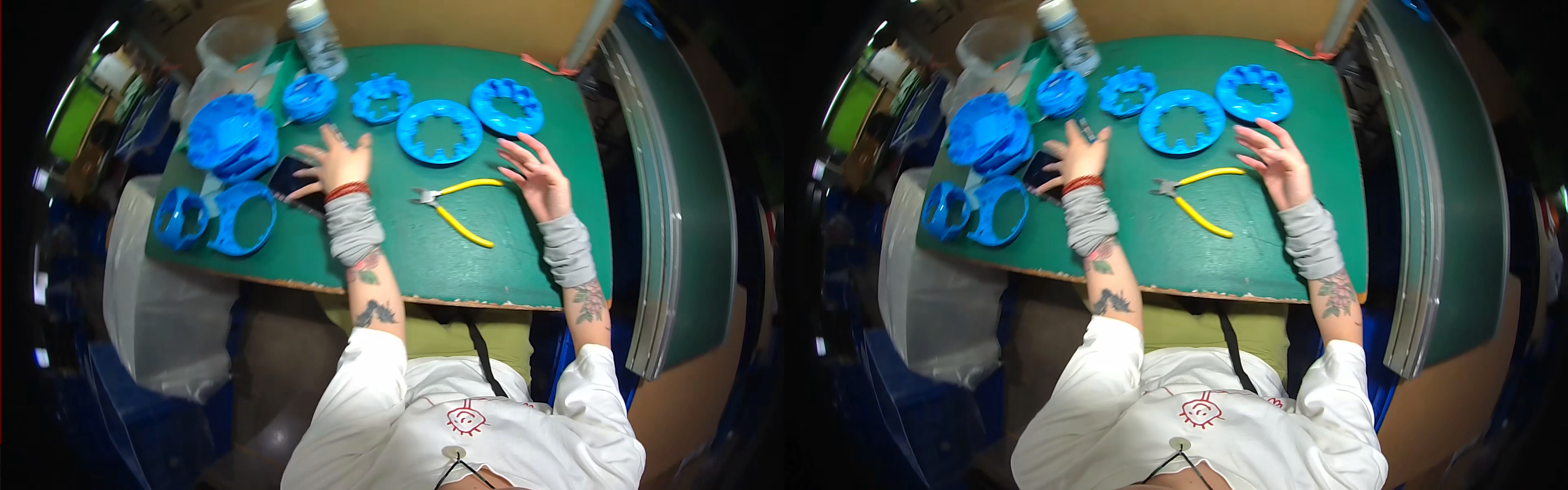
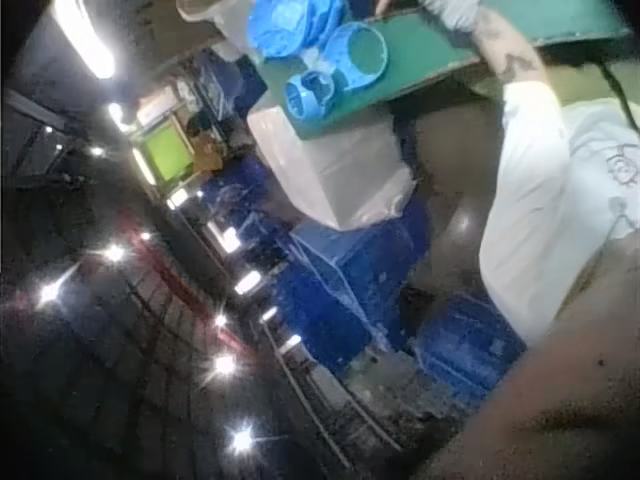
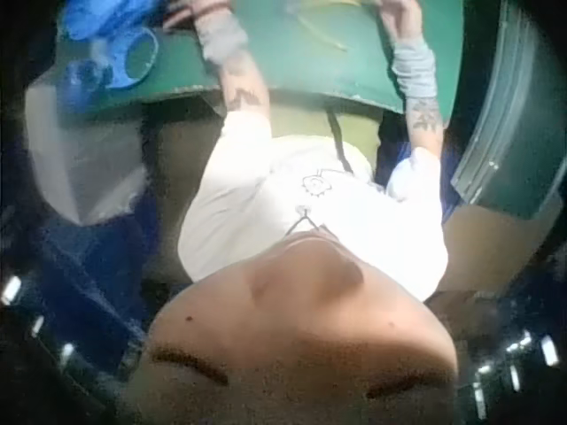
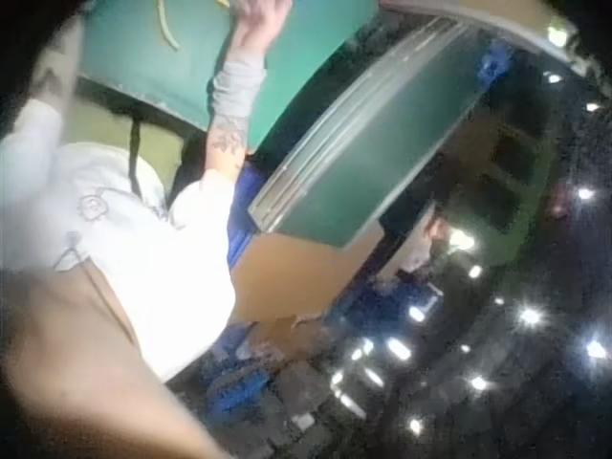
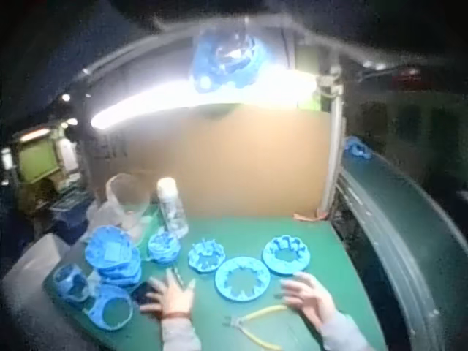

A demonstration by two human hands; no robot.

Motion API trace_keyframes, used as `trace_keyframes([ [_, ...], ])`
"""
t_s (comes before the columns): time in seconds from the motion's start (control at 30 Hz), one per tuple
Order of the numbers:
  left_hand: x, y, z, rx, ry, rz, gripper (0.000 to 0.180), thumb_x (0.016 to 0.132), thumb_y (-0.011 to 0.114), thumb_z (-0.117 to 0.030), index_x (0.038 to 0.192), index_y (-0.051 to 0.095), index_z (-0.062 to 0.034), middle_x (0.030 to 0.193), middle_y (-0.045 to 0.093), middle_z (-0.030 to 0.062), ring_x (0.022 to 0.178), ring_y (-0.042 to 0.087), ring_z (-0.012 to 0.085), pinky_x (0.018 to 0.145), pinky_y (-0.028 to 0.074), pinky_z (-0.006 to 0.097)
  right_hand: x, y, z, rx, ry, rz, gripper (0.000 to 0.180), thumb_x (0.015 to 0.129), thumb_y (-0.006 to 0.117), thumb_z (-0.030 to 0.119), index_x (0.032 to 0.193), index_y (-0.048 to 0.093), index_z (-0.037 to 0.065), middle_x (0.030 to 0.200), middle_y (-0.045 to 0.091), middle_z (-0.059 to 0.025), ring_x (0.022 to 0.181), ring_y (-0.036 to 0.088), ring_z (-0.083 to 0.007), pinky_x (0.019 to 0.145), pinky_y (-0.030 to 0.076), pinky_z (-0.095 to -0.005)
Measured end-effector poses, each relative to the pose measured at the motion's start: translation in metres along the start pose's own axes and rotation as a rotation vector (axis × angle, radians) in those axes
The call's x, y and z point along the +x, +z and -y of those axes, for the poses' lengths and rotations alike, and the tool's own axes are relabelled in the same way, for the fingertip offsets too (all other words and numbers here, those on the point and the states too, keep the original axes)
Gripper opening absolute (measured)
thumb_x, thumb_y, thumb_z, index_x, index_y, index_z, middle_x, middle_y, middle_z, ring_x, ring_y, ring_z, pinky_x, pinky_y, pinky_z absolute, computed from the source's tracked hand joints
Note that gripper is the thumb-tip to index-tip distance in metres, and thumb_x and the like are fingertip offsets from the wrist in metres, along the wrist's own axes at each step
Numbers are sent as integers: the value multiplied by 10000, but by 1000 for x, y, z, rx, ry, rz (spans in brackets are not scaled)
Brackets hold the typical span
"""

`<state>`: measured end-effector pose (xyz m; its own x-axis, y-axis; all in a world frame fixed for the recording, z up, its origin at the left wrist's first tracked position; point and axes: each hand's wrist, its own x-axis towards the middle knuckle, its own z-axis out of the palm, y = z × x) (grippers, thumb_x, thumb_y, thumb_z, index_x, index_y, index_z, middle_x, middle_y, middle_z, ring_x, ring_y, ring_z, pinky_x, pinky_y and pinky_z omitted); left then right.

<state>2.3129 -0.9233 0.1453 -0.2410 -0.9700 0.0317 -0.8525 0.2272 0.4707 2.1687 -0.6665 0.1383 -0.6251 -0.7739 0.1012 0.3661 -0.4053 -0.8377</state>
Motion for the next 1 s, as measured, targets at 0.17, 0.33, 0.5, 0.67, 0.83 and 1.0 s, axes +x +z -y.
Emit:
trace_keyframes([
  [0.17,-13,3,-24,-5,2,150,797,750,572,-538,1401,233,-227,1451,5,269,1278,114,551,860,-75,766,-14,-2,18,-425,-324,-69,561,723,505,63,1260,346,52,1107,596,-153,1095,509,-240,923,371,-348],
  [0.33,-52,19,-53,-193,670,-231,679,684,689,-363,1280,425,-175,1394,247,223,1314,104,456,918,53,747,-16,5,16,-653,-571,68,569,713,507,37,1254,333,28,1065,619,-139,1096,506,-227,937,350,-344],
  [0.5,-92,28,-83,-653,1417,-88,501,662,645,-184,1150,555,-110,1052,603,86,1008,547,256,904,364,404,-22,9,6,-679,-485,-39,562,702,507,1,1240,347,22,991,631,-84,864,534,-123,744,406,-244],
  [0.67,-110,53,-79,-520,1408,160,158,743,568,-161,877,544,-81,779,567,79,775,565,257,706,426,381,-24,18,1,-1079,-472,-65,652,696,431,-89,1326,298,16,902,612,-47,656,521,-81,602,415,-202],
  [0.83,-112,55,-73,-575,1270,522,152,832,525,-238,861,537,-90,678,576,139,645,559,343,584,434,429,-19,8,-10,-626,-317,-123,691,690,381,-132,1354,273,26,834,616,-108,692,576,-80,601,435,-202],
  [1.0,-123,66,-79,-909,1091,701,332,908,468,-358,767,544,-67,560,508,77,498,487,234,480,378,324,-20,1,-3,-576,-275,-84,692,707,393,-120,1368,236,6,1026,582,-124,695,559,-67,565,394,-172],
])
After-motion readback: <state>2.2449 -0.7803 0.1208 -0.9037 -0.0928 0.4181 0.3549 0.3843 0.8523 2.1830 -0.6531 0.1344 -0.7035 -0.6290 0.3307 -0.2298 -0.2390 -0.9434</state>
